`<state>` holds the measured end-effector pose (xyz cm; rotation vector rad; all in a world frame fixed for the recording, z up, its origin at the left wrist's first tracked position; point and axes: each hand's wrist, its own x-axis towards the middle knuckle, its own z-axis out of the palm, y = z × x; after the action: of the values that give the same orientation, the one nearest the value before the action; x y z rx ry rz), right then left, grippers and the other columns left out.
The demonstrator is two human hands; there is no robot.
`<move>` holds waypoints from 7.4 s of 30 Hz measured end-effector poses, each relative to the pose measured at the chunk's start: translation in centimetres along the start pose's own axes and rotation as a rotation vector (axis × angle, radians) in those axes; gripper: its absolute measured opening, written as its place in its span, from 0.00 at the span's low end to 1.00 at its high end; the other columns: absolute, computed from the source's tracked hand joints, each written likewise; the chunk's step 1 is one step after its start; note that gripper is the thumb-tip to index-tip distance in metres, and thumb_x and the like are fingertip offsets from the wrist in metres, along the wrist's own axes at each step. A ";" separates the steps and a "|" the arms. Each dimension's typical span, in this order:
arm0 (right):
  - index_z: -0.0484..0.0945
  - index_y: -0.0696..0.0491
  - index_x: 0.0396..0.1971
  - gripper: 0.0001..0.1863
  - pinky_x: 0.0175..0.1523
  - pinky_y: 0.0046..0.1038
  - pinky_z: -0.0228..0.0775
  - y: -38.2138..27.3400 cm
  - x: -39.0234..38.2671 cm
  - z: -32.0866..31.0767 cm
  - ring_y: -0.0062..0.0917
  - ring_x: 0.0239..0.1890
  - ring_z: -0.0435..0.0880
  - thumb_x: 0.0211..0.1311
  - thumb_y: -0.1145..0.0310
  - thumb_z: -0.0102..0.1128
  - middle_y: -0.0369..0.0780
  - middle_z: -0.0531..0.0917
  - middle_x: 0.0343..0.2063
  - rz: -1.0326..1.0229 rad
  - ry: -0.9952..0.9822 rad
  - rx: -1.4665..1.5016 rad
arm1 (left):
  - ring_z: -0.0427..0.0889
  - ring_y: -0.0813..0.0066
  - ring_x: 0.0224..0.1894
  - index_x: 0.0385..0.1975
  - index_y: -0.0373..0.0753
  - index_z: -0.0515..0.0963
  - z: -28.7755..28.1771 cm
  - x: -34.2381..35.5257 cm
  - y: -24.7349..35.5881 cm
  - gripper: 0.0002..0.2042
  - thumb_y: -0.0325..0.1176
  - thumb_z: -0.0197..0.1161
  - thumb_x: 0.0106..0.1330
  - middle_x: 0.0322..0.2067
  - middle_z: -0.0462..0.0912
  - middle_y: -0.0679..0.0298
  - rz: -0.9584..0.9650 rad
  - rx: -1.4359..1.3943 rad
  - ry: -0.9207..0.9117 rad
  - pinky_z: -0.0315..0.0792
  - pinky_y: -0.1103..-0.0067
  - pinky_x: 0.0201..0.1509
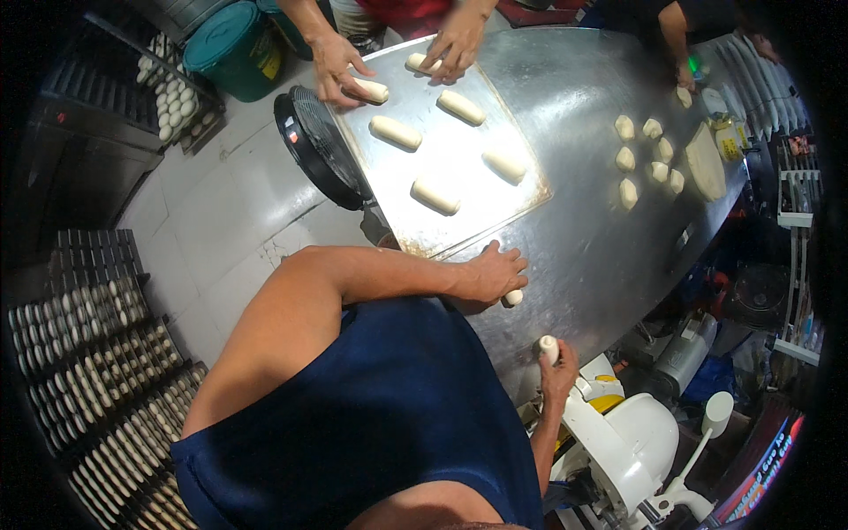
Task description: The person shapes pieces of dough by hand on a metal table and places the shaped rolls onto a baking tray, then slides the tray into a rack.
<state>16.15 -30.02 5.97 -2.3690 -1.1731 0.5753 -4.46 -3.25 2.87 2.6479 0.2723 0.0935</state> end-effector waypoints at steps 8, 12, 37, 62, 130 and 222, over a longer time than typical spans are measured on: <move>0.72 0.55 0.66 0.42 0.69 0.46 0.60 -1.0 3.0 1.1 0.48 0.62 0.72 0.49 0.61 0.76 0.49 0.77 0.60 -0.193 0.029 -0.193 | 0.73 0.61 0.57 0.48 0.48 0.80 -0.3 0.2 -0.3 0.24 0.39 0.78 0.49 0.46 0.75 0.63 0.009 -0.039 -0.011 0.70 0.56 0.46; 0.71 0.55 0.67 0.43 0.71 0.43 0.62 0.0 2.3 1.2 0.45 0.65 0.71 0.48 0.64 0.76 0.48 0.76 0.61 -0.102 0.045 -0.010 | 0.73 0.61 0.57 0.49 0.47 0.79 -0.3 0.1 0.1 0.24 0.38 0.77 0.50 0.46 0.75 0.64 -0.031 -0.018 -0.023 0.70 0.56 0.46; 0.82 0.53 0.54 0.26 0.61 0.41 0.69 3.5 3.6 1.3 0.43 0.52 0.79 0.50 0.68 0.72 0.44 0.83 0.46 -0.340 0.087 -0.077 | 0.74 0.58 0.56 0.45 0.46 0.81 -0.7 0.4 2.0 0.19 0.35 0.73 0.52 0.44 0.77 0.63 -0.197 -0.075 -0.024 0.73 0.52 0.47; 0.85 0.56 0.51 0.24 0.62 0.40 0.71 -20.7 27.3 12.7 0.41 0.53 0.79 0.55 0.62 0.75 0.45 0.85 0.49 -0.574 -0.126 0.053 | 0.77 0.57 0.50 0.52 0.43 0.83 -8.2 -11.2 -10.1 0.21 0.30 0.68 0.55 0.44 0.81 0.59 -0.486 -0.224 0.227 0.74 0.65 0.56; 0.50 0.68 0.74 0.57 0.81 0.50 0.34 -0.3 -3.6 5.7 0.46 0.81 0.46 0.67 0.29 0.46 0.57 0.54 0.76 0.046 0.077 -0.410 | 0.54 0.32 0.75 0.71 0.22 0.57 -0.9 7.1 -1.6 0.47 0.66 0.49 0.72 0.72 0.56 0.30 0.111 0.038 -0.072 0.48 0.51 0.78; 0.78 0.50 0.30 0.15 0.47 0.40 0.68 -0.3 5.7 3.1 0.37 0.40 0.78 0.64 0.52 0.62 0.38 0.83 0.32 -0.044 0.447 -0.294 | 0.83 0.68 0.38 0.35 0.43 0.85 -0.3 11.5 -5.1 0.21 0.57 0.64 0.65 0.33 0.84 0.67 0.310 0.143 0.021 0.79 0.71 0.43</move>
<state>17.48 -24.63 2.58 -2.5179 -1.1541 -0.1549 5.83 3.71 0.98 2.8129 -0.1323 0.2097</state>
